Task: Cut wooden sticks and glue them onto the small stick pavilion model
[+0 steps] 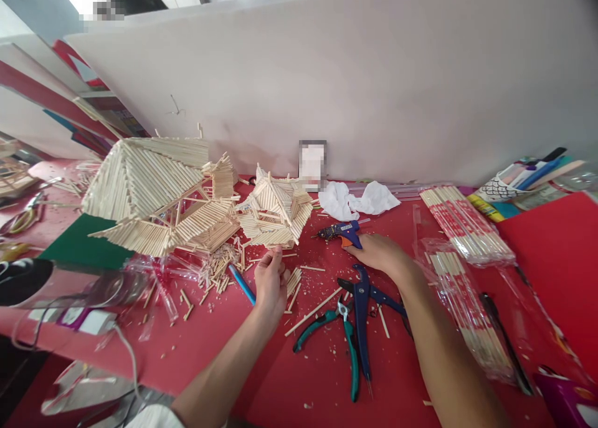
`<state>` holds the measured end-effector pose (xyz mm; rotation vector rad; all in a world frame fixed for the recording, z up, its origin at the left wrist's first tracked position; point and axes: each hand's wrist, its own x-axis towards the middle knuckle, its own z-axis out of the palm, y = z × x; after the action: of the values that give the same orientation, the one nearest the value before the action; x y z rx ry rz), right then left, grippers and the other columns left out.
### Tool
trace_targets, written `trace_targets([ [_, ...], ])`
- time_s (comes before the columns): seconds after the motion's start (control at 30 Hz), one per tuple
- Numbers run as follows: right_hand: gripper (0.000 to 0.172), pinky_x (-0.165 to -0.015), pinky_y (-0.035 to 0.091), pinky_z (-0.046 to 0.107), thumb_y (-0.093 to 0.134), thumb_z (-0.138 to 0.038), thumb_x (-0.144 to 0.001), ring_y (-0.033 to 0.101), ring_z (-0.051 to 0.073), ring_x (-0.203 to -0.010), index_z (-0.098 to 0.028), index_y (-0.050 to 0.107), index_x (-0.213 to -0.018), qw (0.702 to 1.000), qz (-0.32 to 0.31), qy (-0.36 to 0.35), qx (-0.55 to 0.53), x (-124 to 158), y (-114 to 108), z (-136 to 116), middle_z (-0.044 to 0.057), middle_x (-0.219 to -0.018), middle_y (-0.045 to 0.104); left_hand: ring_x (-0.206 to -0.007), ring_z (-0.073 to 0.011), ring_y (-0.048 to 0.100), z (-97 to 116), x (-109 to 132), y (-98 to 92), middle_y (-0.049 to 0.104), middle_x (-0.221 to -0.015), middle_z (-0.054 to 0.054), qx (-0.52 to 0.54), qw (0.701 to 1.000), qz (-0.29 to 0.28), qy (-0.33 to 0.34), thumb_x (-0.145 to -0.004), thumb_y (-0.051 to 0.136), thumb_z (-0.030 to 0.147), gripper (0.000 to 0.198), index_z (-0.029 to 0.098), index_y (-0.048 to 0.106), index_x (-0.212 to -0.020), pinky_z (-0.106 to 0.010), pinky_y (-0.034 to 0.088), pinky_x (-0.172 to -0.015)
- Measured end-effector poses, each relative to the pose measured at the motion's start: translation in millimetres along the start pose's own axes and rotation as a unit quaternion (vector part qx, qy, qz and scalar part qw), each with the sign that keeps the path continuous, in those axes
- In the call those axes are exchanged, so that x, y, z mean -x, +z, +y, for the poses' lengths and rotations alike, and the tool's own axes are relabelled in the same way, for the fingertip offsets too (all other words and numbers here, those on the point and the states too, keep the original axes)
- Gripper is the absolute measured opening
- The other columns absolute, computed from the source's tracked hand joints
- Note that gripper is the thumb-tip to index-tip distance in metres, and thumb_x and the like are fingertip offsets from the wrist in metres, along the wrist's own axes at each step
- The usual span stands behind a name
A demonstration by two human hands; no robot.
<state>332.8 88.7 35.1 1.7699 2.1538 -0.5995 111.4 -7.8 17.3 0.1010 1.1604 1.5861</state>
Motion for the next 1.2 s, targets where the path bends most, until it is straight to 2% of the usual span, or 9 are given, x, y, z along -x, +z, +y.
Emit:
trace_targets([
  [1.2, 0.046, -0.078, 0.047, 0.036, 0.044, -0.049, -0.101, 0.070, 0.035, -0.107, -0.014, 0.072, -0.111, 1.000, -0.003, -0.006, -0.002, 0.5, -1.0, -0.4, 0.020, -0.115, 0.074, -0.042, -0.0009, 0.021, -3.8, -0.3, 0.9, 0.027, -0.054, 0.013, 0.004, 1.000, -0.016, 0.009, -0.052, 0.097, 0.041, 0.054, 0.017, 0.054, -0.074, -0.013, 0.020, -0.035],
])
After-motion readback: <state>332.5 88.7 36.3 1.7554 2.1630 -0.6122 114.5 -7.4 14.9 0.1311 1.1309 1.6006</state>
